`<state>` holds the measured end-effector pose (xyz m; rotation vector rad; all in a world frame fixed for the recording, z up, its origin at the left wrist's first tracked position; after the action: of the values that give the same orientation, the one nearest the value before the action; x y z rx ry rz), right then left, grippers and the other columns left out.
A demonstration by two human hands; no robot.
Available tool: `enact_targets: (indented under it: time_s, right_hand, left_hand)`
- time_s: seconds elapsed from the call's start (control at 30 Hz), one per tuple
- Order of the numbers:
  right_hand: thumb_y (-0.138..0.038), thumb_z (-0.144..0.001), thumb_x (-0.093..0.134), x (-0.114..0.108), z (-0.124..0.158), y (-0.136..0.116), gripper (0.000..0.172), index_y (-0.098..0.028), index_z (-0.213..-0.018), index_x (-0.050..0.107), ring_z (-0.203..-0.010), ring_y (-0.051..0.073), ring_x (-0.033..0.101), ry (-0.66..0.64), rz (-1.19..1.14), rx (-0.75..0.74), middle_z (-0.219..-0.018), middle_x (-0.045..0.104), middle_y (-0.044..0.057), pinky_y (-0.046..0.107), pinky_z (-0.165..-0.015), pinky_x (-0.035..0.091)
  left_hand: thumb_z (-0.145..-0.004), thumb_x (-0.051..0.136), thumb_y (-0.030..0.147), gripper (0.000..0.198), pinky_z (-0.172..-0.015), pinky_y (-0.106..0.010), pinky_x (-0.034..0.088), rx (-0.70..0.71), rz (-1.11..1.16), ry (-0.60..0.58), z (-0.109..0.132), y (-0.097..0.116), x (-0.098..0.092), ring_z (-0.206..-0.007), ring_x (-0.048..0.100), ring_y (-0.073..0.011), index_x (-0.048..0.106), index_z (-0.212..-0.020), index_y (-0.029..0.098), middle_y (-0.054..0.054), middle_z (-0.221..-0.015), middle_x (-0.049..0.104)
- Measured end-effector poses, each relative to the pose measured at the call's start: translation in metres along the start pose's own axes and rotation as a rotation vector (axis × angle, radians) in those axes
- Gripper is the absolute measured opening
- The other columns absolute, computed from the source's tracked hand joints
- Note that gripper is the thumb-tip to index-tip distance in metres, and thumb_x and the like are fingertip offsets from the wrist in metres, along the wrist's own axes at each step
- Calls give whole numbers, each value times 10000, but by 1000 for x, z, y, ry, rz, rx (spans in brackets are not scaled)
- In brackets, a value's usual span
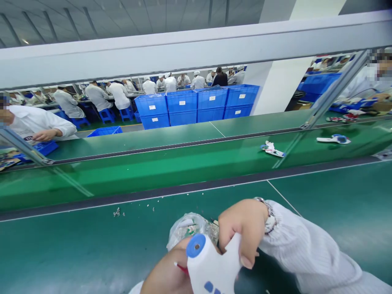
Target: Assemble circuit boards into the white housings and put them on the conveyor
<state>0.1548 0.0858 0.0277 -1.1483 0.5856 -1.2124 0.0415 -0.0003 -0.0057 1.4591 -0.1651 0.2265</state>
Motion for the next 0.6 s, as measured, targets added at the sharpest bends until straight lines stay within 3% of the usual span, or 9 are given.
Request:
enact_targets:
  time_s: [0.1,0.2,0.27,0.33,0.43,0.53,0.6]
  right_hand:
    - [-530,-509,841,7,-31,34,532,-73,-709,657,-537,153,621,-99,-223,-94,-676,664,78,237,-474,526]
    - [-854,-191,674,24,-75,63,842,-124,-595,559,-364,163,539,3,-346,-188,-466,565,41,267,-340,453]
    - [-1001,-228,425,38,-96,72,920,-156,-583,503,-299,98,430,113,-419,-249,-410,479,-4,212,-292,356]
    - [-1013,-461,253,43,-99,69,930,-145,-635,534,-330,82,409,320,-395,-311,-441,469,-5,193,-326,344]
    - [-775,-776,421,33,-71,44,670,-135,-804,615,-595,137,545,759,-222,-377,-654,587,41,247,-586,472]
    - [-483,-813,604,22,-27,8,313,-175,-869,614,-790,178,552,1206,-17,-460,-829,605,47,290,-735,457]
    - [-362,-814,610,26,-9,-19,185,-195,-893,628,-796,184,554,1371,181,-573,-847,608,50,294,-725,454]
  left_hand:
    - [-733,673,597,444,-506,-353,587,-92,221,-48,4,8,-3,-577,722,-261,782,-833,178,-96,-665,744]
    - [-710,768,453,276,-651,-222,569,-51,524,96,8,20,-15,-666,715,-146,769,-912,265,-19,-765,759]
    - [-674,825,352,273,-652,-182,557,17,626,209,12,25,-23,-660,709,-123,763,-923,259,-12,-799,759]
    - [-639,851,366,311,-607,-172,559,134,547,284,16,30,-30,-638,712,-130,761,-911,245,-25,-797,761]
    - [-607,867,389,351,-560,-166,553,293,327,331,21,33,-37,-626,710,-144,753,-896,226,-40,-764,757]
    - [-579,890,328,377,-571,-195,560,368,242,361,26,31,-43,-622,703,-159,742,-914,239,-38,-750,758]
    - [-572,894,316,394,-568,-200,559,413,195,372,30,32,-42,-612,697,-159,737,-929,259,-26,-743,757]
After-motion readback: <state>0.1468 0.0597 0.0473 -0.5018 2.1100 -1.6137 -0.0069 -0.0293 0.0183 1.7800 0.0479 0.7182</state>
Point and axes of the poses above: each hand's wrist, its own z-axis away from the middle knuckle, its own x-axis out of the palm, y = z × x, the point moved 5 cm from there along -z, towards the middle knuckle
